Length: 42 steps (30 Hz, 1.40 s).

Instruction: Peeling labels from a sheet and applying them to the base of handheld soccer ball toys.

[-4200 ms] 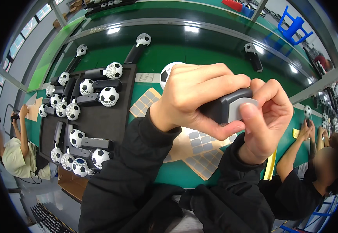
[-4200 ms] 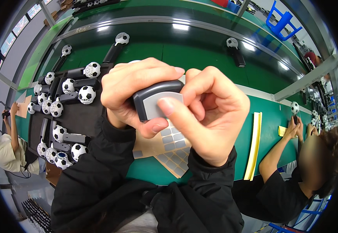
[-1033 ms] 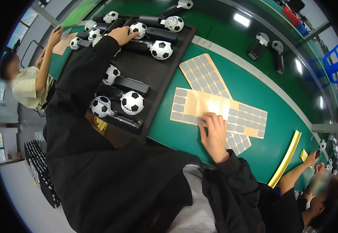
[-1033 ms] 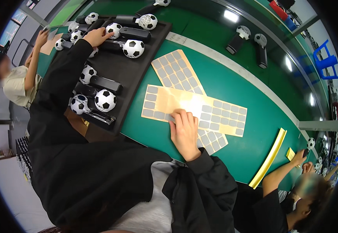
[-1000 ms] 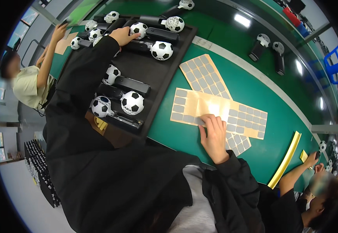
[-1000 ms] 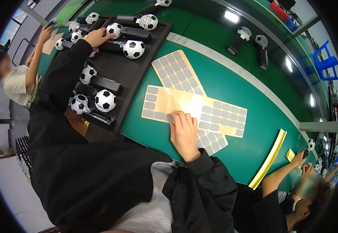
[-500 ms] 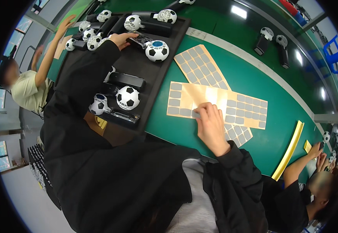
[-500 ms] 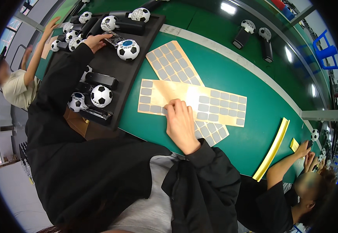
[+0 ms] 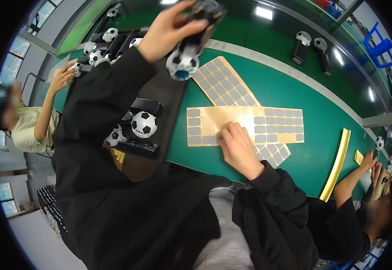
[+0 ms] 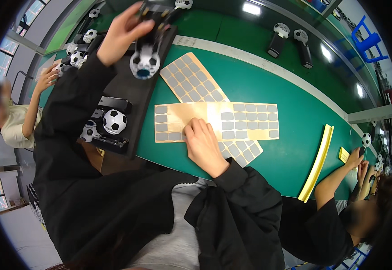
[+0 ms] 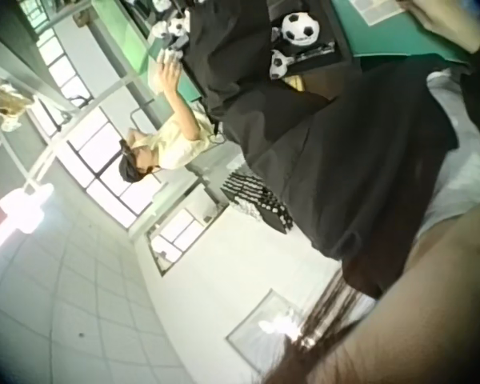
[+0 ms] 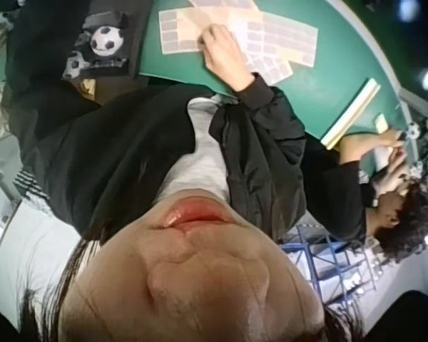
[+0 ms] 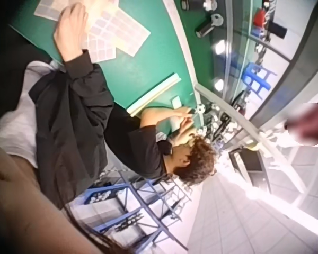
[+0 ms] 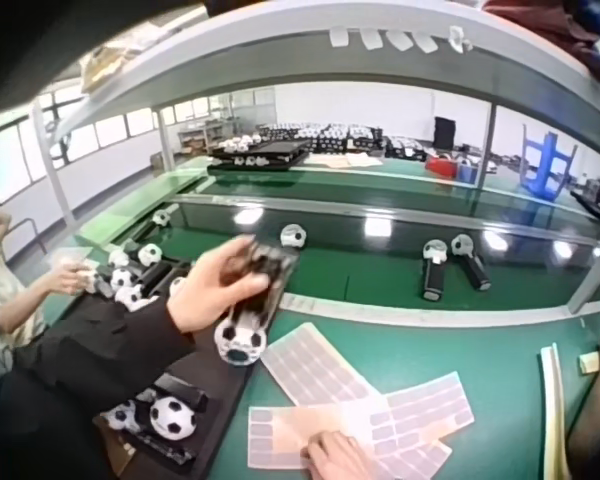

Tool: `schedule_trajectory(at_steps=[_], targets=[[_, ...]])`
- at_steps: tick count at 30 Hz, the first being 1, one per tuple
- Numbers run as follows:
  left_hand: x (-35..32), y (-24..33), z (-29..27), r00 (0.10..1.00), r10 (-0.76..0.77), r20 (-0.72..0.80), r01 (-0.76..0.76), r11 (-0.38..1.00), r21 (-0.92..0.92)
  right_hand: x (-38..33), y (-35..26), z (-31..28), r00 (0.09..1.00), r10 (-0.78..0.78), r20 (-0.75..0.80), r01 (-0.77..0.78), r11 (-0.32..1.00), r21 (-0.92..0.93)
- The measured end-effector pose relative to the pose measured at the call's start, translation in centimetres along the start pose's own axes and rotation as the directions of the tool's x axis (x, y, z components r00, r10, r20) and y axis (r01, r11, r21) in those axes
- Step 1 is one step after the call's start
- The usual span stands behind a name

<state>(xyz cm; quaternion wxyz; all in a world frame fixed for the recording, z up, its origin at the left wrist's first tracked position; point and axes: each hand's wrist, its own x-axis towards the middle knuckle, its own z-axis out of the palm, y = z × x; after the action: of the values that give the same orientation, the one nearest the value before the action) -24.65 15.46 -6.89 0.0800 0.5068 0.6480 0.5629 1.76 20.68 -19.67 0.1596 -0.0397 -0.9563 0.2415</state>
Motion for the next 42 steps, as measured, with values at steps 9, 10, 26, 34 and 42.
schedule_trajectory(at_steps=[9,10,26,34,42], targets=[[1.5,0.2,5.0,0.998,0.035,0.044,-0.032,0.997,-0.065,-0.4,0.5,-0.3,0.991,0.056,0.122,-0.069,0.992,0.103],[1.7,0.1,5.8,0.999,0.031,0.042,-0.027,0.995,-0.097,-0.2,0.6,-0.3,0.985,0.057,0.161,-0.074,0.992,0.102],[4.2,-1.1,12.7,0.999,-0.022,0.038,0.039,0.833,-0.552,0.8,0.8,-0.5,0.973,0.026,0.229,-0.063,0.986,0.157],[5.6,-0.2,13.1,1.000,-0.007,0.015,0.015,0.703,-0.711,0.7,1.9,-1.6,0.979,-0.076,0.187,0.011,0.945,0.327],[5.5,3.8,13.6,0.959,0.157,0.234,0.033,0.760,-0.648,5.8,5.1,-17.1,0.896,0.286,-0.339,0.175,0.475,0.862]])
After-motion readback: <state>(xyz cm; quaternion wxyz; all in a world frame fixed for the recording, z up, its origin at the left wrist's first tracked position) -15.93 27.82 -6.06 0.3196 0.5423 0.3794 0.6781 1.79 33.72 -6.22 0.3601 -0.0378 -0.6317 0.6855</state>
